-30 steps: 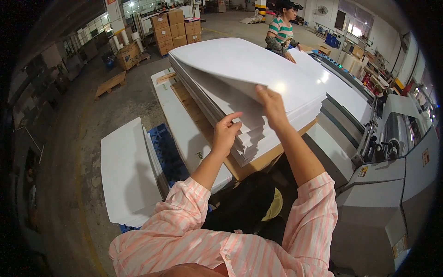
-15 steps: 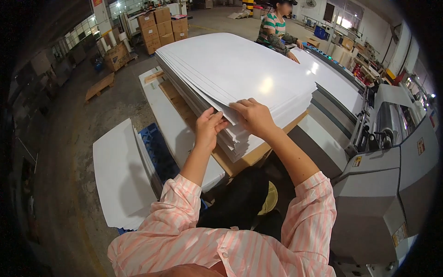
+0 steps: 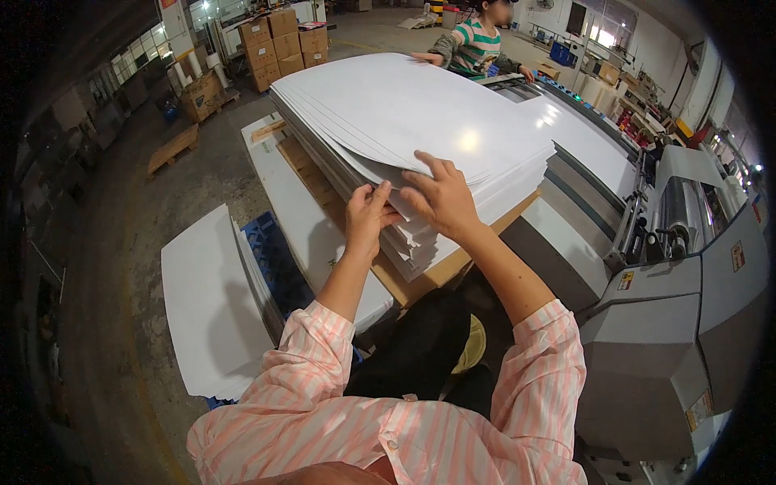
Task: Counting or flipping through a stack of large white cardboard sheets.
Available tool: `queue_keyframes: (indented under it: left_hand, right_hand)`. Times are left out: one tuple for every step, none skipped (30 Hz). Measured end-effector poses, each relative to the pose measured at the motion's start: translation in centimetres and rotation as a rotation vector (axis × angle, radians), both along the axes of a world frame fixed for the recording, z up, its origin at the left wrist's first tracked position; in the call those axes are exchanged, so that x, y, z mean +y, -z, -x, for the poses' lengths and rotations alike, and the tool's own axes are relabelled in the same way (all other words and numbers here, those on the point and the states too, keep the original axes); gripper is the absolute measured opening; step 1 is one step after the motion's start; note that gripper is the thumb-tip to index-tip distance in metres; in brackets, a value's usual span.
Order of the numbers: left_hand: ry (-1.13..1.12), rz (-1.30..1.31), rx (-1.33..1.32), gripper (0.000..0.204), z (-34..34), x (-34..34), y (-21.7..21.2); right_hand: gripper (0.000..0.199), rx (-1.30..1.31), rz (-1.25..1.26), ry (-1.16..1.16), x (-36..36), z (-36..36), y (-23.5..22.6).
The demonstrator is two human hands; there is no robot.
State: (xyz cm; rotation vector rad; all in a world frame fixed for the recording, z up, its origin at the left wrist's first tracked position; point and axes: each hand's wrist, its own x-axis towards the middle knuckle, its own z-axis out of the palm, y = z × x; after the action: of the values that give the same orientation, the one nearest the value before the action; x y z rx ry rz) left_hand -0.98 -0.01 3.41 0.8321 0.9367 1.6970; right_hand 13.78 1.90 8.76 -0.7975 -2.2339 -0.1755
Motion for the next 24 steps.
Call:
queue_keyframes:
  left_hand:
    - [0.055, 0.024, -0.065, 0.040, -0.1, -0.1, -0.3]
    - [0.111, 0.048, -0.130, 0.040, -0.2, -0.2, -0.6]
    - [0.103, 0.044, -0.126, 0.040, -0.1, 0.0, -0.3]
    - [0.083, 0.033, -0.091, 0.039, -0.3, 0.2, 0.1]
    - [0.064, 0.023, -0.058, 0.039, -0.4, 0.5, 0.5]
    - [0.057, 0.019, -0.055, 0.039, -0.3, 0.3, 0.5]
    - [0.058, 0.012, -0.017, 0.039, -0.2, 0.2, 0.5]
    - [0.059, 0.006, 0.021, 0.038, -0.1, 0.1, 0.6]
    - [0.067, -0.017, -0.019, 0.041, -0.1, -0.1, 0.4]
    - [0.061, -0.019, -0.020, 0.041, -0.1, -0.3, 0.3]
    - [0.053, 0.004, -0.007, 0.043, -0.1, -0.5, 0.1]
    - [0.048, 0.024, 0.005, 0.045, -0.2, -0.7, -0.2]
    - [0.095, -0.015, -0.005, 0.049, -0.1, -0.6, -0.1]
    - [0.086, -0.019, -0.007, 0.049, -0.1, -0.5, -0.1]
    - [0.073, -0.013, -0.010, 0.049, -0.4, -0.6, -0.3]
    - [0.062, -0.007, -0.013, 0.050, -0.5, -0.6, -0.4]
    - [0.064, -0.007, -0.014, 0.050, -0.4, -0.4, -0.3]
    - [0.059, 0.008, 0.009, 0.049, -0.1, -0.3, 0.0]
    - [0.055, 0.022, 0.033, 0.049, 0.1, -0.2, 0.2]
    - [0.055, 0.026, 0.033, 0.049, 0.4, -0.1, 0.5]
    - [0.097, -0.003, -0.060, 0.048, 0.5, -0.1, 0.7]
    - [0.139, -0.032, -0.154, 0.047, 0.5, -0.1, 0.8]
    - [0.140, -0.029, -0.157, 0.047, 0.5, -0.1, 1.0]
    - [0.170, -0.066, -0.179, 0.048, 0.6, 0.0, 1.3]
  right_hand:
    - [0.030, 0.077, 0.056, 0.029, 0.7, 0.0, -0.1]
    - [0.030, 0.078, 0.049, 0.030, 1.5, -0.2, -0.4]
    - [0.032, 0.254, 0.250, -0.073, 2.0, 0.2, -1.2]
    - [0.035, 0.428, 0.453, -0.177, 2.4, 0.6, -1.9]
    - [0.037, 0.410, 0.405, -0.126, 2.6, 0.6, -2.6]
    - [0.037, 0.410, 0.402, -0.134, 2.7, 0.8, -3.2]
    - [0.036, 0.466, 0.415, -0.114, 2.8, 0.8, -3.7]
    - [0.036, 0.521, 0.429, -0.093, 2.8, 0.9, -4.0]
    - [0.034, 0.566, 0.398, -0.099, 2.5, 0.8, -4.3]
    - [0.034, 0.564, 0.398, -0.106, 2.2, 0.9, -4.1]
    - [0.033, 0.620, 0.341, -0.072, 1.8, 1.0, -3.6]
    - [0.031, 0.676, 0.280, -0.036, 1.2, 1.0, -3.2]
    - [0.028, 0.617, 0.241, -0.045, 0.6, 0.9, -2.4]
    - [0.024, 0.502, 0.088, -0.066, 0.5, 0.9, -1.2]
    - [0.023, 0.381, 0.064, -0.061, 0.4, 0.6, -0.5]
    - [0.022, 0.262, 0.041, -0.055, 0.4, 0.3, -0.1]
    - [0.022, 0.261, 0.041, -0.052, 0.5, 0.0, 0.3]
    - [0.022, 0.154, 0.067, -0.066, 0.4, 0.0, 0.5]
    - [0.021, 0.046, 0.093, -0.079, 0.4, 0.0, 0.7]
    - [0.021, 0.047, 0.096, -0.079, 0.4, 0.1, 0.9]
    - [0.020, -0.012, 0.036, -0.092, 0.4, 0.0, 0.8]
    - [0.018, -0.071, -0.024, -0.104, 0.4, -0.2, 0.7]
    - [0.018, -0.073, -0.021, -0.104, 0.6, -0.3, 0.7]
    - [0.017, -0.082, -0.027, -0.115, 0.8, -0.5, 0.8]
